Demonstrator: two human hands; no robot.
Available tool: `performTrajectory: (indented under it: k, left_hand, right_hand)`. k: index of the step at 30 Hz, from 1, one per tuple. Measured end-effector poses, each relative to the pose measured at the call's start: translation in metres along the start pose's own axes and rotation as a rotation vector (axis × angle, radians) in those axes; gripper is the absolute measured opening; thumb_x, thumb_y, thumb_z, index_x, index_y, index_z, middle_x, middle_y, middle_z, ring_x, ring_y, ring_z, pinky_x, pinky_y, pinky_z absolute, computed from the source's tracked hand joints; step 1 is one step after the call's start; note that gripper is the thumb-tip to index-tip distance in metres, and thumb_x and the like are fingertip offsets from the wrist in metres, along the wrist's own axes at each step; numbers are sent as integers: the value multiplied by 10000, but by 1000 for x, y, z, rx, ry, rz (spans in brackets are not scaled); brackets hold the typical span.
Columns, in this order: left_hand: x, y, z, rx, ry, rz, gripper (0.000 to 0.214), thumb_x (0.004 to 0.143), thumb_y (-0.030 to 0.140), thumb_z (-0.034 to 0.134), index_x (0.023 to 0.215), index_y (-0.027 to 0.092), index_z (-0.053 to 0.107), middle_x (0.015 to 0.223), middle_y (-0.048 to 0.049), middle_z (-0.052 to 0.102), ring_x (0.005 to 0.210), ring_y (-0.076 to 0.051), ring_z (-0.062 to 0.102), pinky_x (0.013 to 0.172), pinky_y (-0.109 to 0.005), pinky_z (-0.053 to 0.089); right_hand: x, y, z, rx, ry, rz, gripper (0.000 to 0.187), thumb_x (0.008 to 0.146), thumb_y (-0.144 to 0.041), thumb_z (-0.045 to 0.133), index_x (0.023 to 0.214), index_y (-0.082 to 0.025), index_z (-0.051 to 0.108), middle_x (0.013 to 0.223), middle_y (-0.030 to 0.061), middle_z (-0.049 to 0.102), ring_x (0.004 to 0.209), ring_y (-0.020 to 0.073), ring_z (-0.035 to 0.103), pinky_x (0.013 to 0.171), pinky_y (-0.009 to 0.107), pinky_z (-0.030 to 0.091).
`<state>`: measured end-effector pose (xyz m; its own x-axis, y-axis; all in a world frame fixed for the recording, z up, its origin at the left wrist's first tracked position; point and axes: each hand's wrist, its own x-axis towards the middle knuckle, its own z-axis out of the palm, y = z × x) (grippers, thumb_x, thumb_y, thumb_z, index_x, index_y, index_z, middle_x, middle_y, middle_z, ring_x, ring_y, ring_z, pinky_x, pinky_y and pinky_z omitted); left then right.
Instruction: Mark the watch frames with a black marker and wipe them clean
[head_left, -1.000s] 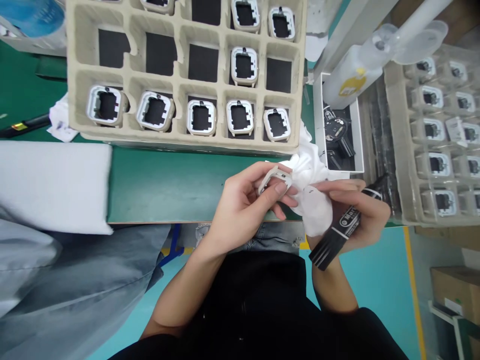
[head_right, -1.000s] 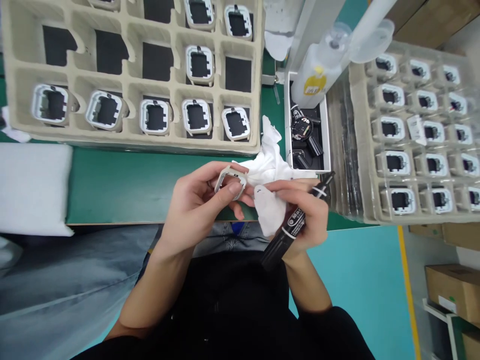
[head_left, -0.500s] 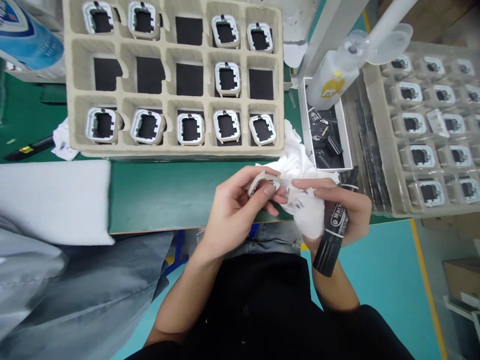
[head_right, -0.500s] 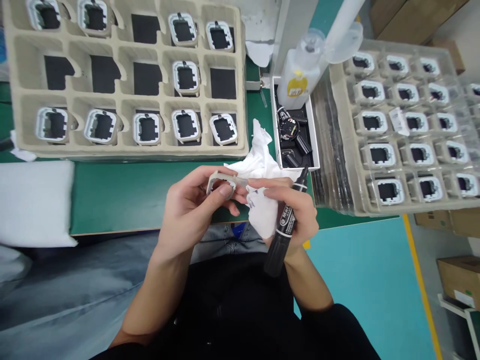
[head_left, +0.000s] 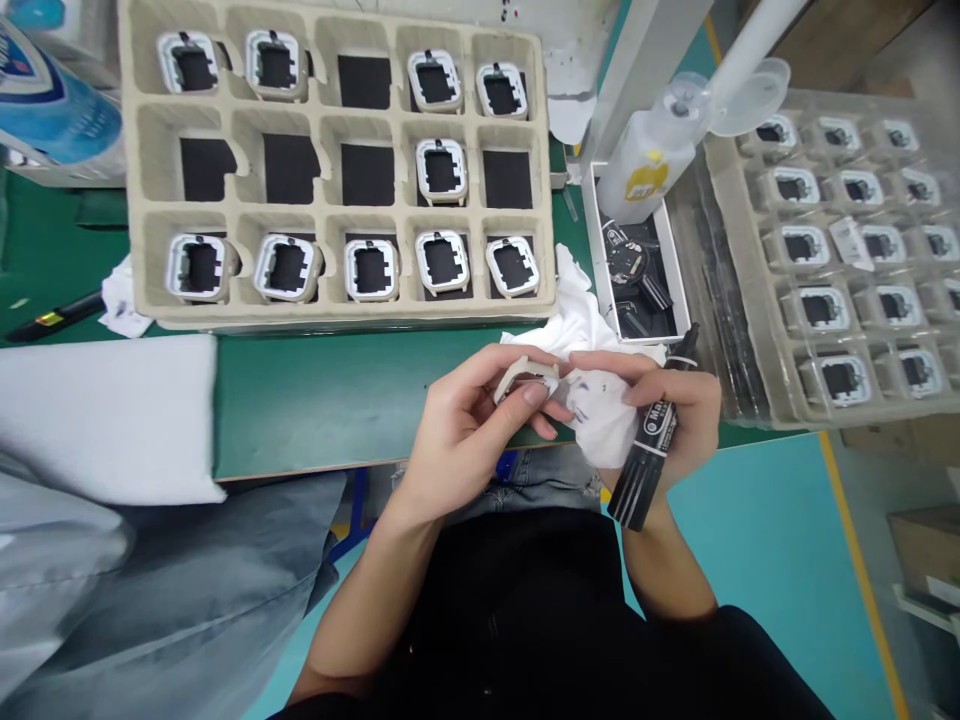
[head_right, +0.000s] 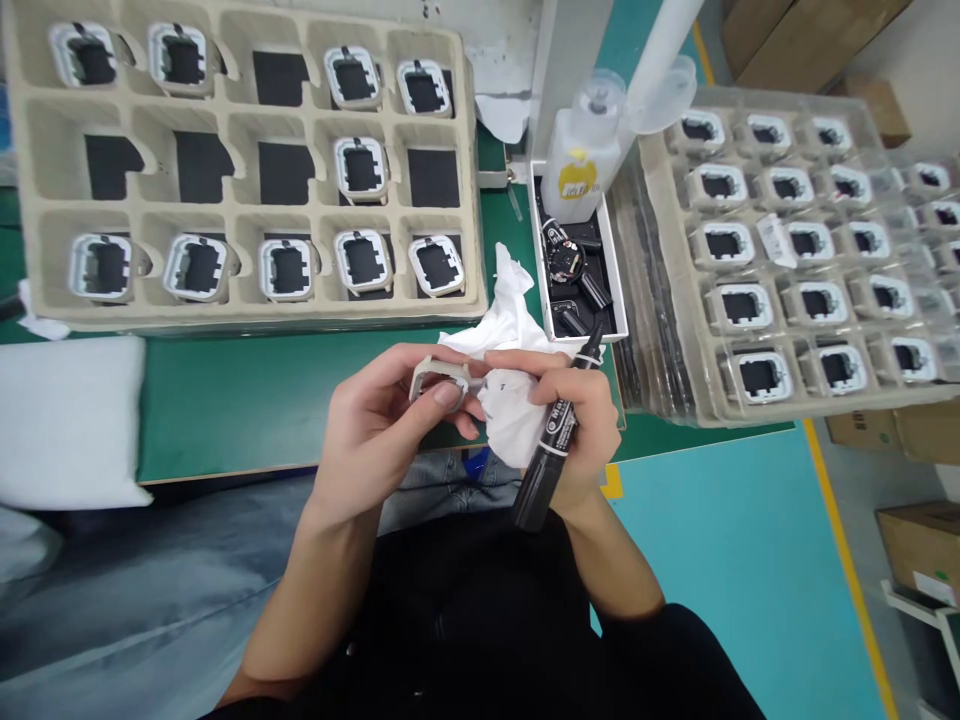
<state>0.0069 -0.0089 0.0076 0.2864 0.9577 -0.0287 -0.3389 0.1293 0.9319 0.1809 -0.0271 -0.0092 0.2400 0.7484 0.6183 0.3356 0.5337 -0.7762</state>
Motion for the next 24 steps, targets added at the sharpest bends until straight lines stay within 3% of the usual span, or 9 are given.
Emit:
performTrajectory:
  k: [5, 10, 13, 17, 19, 24]
  left_hand:
    - [2, -1, 1, 19, 34, -6, 216, 1028, 355, 836, 1188, 213, 808, 1084, -62, 833, 828, -176, 818, 784, -296, 726]
    - [4, -1, 2, 55, 99, -14, 261, 1018, 410, 848, 1196, 224, 806, 1028, -52, 836, 870, -188, 825, 818, -305, 724]
    - [5, 1, 2, 14, 57, -19, 250, 1024, 402, 841, 1184, 216, 794, 1067, -61, 843, 768, -159, 802, 746, -282, 711]
    - [6, 3, -1, -78, -97, -70, 259, 1001, 368, 869, 1183, 206, 781, 1157, -80, 837, 676, -139, 783, 685, -277, 710]
    - [7, 3, -2, -127, -145, -100, 260, 993, 349, 877, 1183, 202, 777, 1106, -64, 825, 715, -153, 803, 715, -283, 726]
    - [11, 4, -2, -192, -118, -156, 247, 998, 326, 878, 1161, 188, 754, 893, -4, 760, 809, -170, 830, 796, -283, 745]
  right_hand:
    - [1, 3, 2, 25, -21, -52, 204, 980, -267, 769, 1116, -315, 624, 1188, 64, 881, 977, 301, 851, 796, 492, 700]
    - [3, 11, 2, -98, 9, -189, 214, 993, -361, 766, 1135, -343, 608, 1234, 39, 883, 968, 318, 817, 991, 626, 635]
    - [3, 12, 2, -124, 23, -227, 158, 1016, -361, 742, 1125, -360, 627, 1249, 13, 881, 1008, 309, 817, 922, 586, 649]
    - [1, 12, 5, -142, 95, -238, 151, 994, -389, 790, 1063, -335, 668, 1170, 30, 886, 994, 298, 825, 856, 542, 679]
    - [1, 12, 5, -156, 104, -207, 122, 1007, -365, 775, 1057, -318, 674, 1156, 32, 885, 1002, 297, 831, 874, 545, 689]
    - [4, 11, 7, -60, 116, -196, 87, 1026, -257, 743, 1028, -291, 663, 1186, 45, 896, 1009, 302, 821, 897, 554, 676]
